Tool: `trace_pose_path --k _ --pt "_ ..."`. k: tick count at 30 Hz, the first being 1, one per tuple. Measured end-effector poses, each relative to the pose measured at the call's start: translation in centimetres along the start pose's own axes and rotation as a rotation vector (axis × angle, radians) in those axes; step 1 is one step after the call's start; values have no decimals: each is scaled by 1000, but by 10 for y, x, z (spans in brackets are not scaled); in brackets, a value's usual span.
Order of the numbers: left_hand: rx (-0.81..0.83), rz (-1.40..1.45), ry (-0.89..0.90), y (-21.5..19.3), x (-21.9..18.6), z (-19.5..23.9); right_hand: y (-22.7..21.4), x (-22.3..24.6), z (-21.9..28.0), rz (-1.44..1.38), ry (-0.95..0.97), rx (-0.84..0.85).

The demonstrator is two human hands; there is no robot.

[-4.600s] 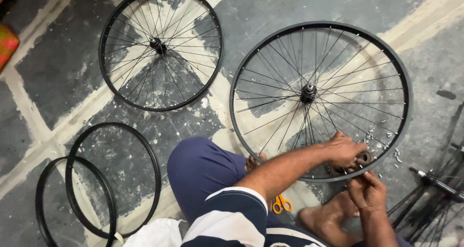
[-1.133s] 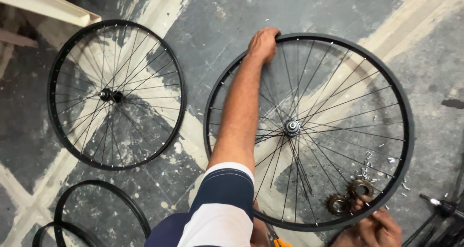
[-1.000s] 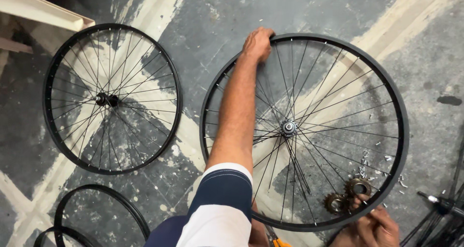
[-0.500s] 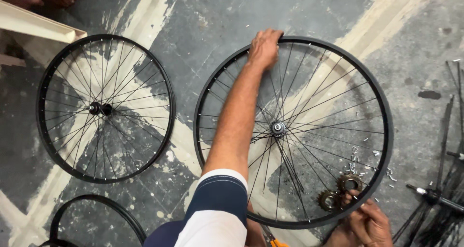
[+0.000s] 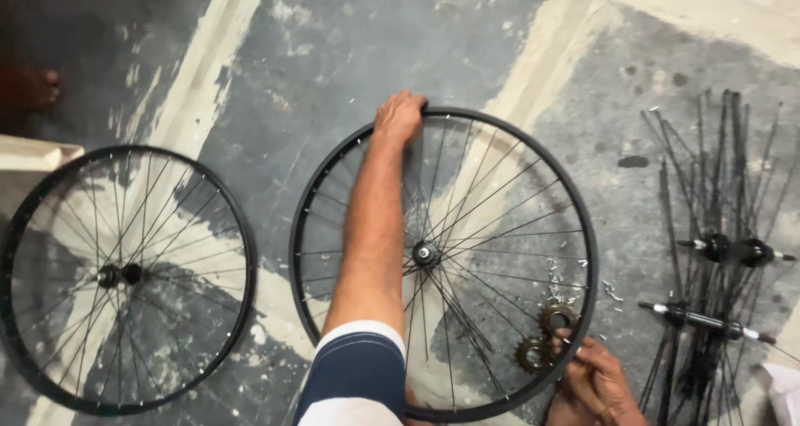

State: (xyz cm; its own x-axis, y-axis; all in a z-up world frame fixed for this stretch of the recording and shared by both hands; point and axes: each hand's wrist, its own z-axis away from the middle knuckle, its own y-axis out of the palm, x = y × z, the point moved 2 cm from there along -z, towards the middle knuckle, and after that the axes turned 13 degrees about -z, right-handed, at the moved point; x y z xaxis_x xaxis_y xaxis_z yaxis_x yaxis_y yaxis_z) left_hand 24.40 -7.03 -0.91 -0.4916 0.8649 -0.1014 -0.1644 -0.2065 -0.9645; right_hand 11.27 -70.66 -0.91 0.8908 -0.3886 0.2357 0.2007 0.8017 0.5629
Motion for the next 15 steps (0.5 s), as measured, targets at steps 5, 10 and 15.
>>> trace_pose_path --k 5,10,15 --pt "-86 -14 -35 14 1 2 6 1 0 -16 -17 -50" --pt "-180 -34 -66 7 -8 11 14 1 4 -34 0 32" --pt "-175 -32 92 -12 -44 10 22 -1 1 -54 -7 31"
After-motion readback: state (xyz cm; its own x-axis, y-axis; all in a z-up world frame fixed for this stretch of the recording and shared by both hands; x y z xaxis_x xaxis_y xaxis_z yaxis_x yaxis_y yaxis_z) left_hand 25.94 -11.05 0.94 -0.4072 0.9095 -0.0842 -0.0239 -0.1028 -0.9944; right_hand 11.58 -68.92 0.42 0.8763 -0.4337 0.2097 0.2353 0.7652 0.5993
